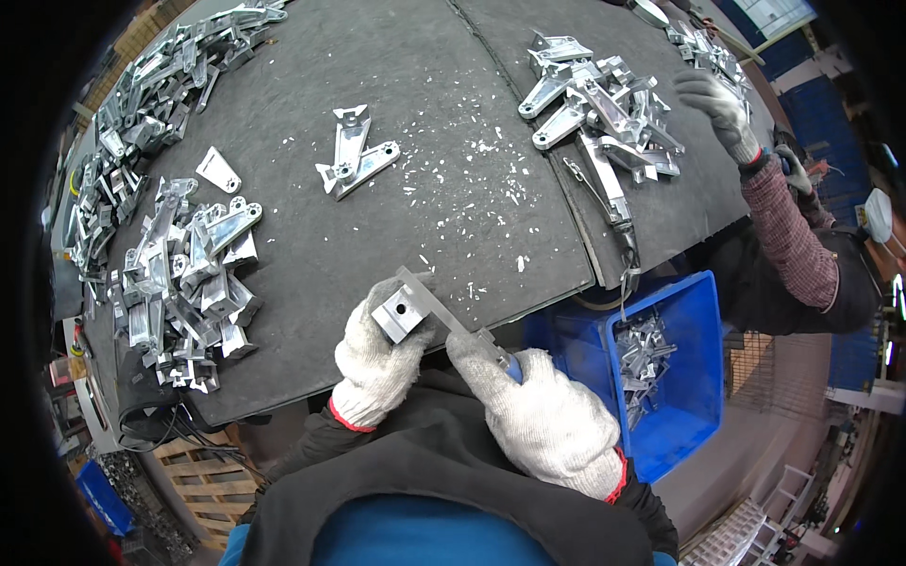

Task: The person picks up metal components from the table, deburrs each piece using a hand file, and sorts the parts into piles across the work surface.

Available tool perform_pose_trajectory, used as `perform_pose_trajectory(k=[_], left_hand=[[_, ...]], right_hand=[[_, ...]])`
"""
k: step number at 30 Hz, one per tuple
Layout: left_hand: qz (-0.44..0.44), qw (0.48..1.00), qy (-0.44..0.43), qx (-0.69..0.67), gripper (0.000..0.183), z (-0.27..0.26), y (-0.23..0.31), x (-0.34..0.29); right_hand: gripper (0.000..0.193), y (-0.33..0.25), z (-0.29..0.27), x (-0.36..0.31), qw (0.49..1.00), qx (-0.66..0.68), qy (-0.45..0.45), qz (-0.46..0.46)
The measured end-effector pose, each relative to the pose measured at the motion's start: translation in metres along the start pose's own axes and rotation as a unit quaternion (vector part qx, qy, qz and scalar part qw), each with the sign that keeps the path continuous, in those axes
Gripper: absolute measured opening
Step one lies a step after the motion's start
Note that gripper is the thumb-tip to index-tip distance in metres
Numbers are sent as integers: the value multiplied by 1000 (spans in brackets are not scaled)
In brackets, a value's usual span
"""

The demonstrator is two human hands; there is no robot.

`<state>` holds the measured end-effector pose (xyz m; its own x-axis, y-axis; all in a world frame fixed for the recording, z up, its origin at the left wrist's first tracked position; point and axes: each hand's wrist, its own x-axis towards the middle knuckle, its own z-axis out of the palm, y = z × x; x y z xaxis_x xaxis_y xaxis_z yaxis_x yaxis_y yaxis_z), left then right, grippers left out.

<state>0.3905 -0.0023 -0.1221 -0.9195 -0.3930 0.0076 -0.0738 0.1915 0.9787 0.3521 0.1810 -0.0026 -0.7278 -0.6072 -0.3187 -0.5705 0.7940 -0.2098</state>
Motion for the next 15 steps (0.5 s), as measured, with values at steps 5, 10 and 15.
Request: perform_pose_trajectory(k=[5, 10, 15], left_hand=[[-36, 998, -43, -22, 46, -1, 11, 9], [-34, 999, -1, -6, 46, 7, 2, 9], [3, 1000, 28, -7, 50, 11, -7, 9]], right_hand=[[69, 0, 1, -3, 998, -62, -19, -19], [69, 2, 1, -1, 995, -86, -3, -43], [67, 5, 5, -1, 997, -64, 15, -47]])
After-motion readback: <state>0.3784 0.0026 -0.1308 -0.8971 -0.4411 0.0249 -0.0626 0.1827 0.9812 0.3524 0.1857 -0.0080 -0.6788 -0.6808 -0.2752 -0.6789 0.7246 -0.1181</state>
